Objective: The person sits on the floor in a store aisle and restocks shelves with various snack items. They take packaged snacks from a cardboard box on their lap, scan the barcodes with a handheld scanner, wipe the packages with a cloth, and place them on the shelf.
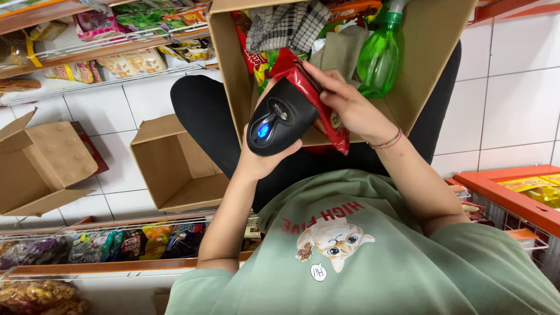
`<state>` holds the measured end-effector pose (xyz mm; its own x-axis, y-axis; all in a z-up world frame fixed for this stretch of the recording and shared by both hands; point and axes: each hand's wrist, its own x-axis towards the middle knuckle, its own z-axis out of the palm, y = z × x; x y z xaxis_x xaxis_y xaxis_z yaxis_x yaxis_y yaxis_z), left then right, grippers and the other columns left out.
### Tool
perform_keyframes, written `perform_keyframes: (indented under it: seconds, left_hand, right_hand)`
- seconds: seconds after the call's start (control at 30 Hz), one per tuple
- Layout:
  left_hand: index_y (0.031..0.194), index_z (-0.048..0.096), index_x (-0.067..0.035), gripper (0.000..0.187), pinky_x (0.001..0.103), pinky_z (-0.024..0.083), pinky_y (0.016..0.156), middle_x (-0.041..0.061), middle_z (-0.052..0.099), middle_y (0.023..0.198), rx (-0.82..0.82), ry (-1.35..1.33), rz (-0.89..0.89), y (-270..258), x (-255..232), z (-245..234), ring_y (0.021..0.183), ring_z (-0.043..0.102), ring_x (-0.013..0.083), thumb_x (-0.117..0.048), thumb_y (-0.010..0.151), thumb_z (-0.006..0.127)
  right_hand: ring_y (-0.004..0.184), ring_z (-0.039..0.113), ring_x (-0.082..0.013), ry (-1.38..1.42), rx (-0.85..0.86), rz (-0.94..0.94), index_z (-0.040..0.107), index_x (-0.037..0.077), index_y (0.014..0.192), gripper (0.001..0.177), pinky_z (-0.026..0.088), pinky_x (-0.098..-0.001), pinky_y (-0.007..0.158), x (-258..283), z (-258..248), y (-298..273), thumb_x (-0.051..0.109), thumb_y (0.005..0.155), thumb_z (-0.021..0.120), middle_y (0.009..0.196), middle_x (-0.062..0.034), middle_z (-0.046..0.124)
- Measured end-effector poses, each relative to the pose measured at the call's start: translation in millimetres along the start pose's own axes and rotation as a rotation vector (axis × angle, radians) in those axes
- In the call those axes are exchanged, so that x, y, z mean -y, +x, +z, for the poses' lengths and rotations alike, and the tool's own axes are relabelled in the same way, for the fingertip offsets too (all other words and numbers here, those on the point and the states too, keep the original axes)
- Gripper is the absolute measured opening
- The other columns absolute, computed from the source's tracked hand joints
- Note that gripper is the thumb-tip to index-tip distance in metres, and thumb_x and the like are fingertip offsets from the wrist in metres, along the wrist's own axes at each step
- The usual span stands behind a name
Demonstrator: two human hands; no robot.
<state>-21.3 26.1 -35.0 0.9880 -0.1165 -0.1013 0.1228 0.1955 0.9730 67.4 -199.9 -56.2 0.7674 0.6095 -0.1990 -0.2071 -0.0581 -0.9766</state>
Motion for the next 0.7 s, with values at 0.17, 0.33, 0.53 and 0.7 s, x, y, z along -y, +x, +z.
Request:
perform_keyframes:
  seconds: [0.17, 0.33, 0.53, 0.7]
  left_hand:
    - [0.152, 0.043, 0.001, 0.088, 0.028, 0.05, 0.107, 0.005, 0.068, 0.126, -0.091, 0.086, 0.016, 1, 14, -8, 0.115, 0.062, 0.0096, -0.008, 0.079, 0.091]
    - [0.149, 0.05, 0.003, 0.08, 0.028, 0.051, 0.107, 0.006, 0.062, 0.136, -0.085, 0.118, 0.131, 4, -16, -11, 0.12, 0.063, 0.0112, -0.008, 0.08, 0.091]
    - [0.157, 0.042, 0.002, 0.091, 0.028, 0.047, 0.115, 0.011, 0.06, 0.146, -0.103, 0.123, 0.247, 9, -69, -32, 0.129, 0.06, 0.0126, -0.008, 0.08, 0.09]
    - [0.15, 0.054, 0.0, 0.076, 0.033, 0.039, 0.125, 0.011, 0.038, 0.163, -0.104, 0.292, 0.545, 14, -112, -50, 0.151, 0.046, 0.0221, -0.011, 0.081, 0.086]
  right_hand:
    - [0.114, 0.051, -0.0166, -0.216, -0.078, -0.134, 0.035, 0.01, 0.162, 0.087, 0.043, -0.0272, 0.105, 11, 18, 1, -0.006, 0.085, 0.072, 0.125, -0.0074, 0.05]
    - [0.124, 0.063, -0.0187, -0.316, -0.104, -0.246, 0.047, 0.005, 0.15, 0.075, 0.052, -0.0328, 0.101, 26, 37, 7, 0.005, 0.084, 0.081, 0.137, -0.0112, 0.063]
    - [0.094, 0.074, -0.0176, -0.468, 0.245, -0.17, 0.062, 0.003, 0.133, 0.06, 0.054, -0.0295, 0.085, 61, 22, 31, 0.018, 0.079, 0.085, 0.108, -0.0127, 0.078]
    - [0.084, 0.074, -0.0164, -0.43, 0.068, -0.152, 0.076, 0.005, 0.109, 0.03, 0.058, -0.0315, 0.078, 90, 17, 54, 0.012, 0.082, 0.088, 0.096, -0.01, 0.081]
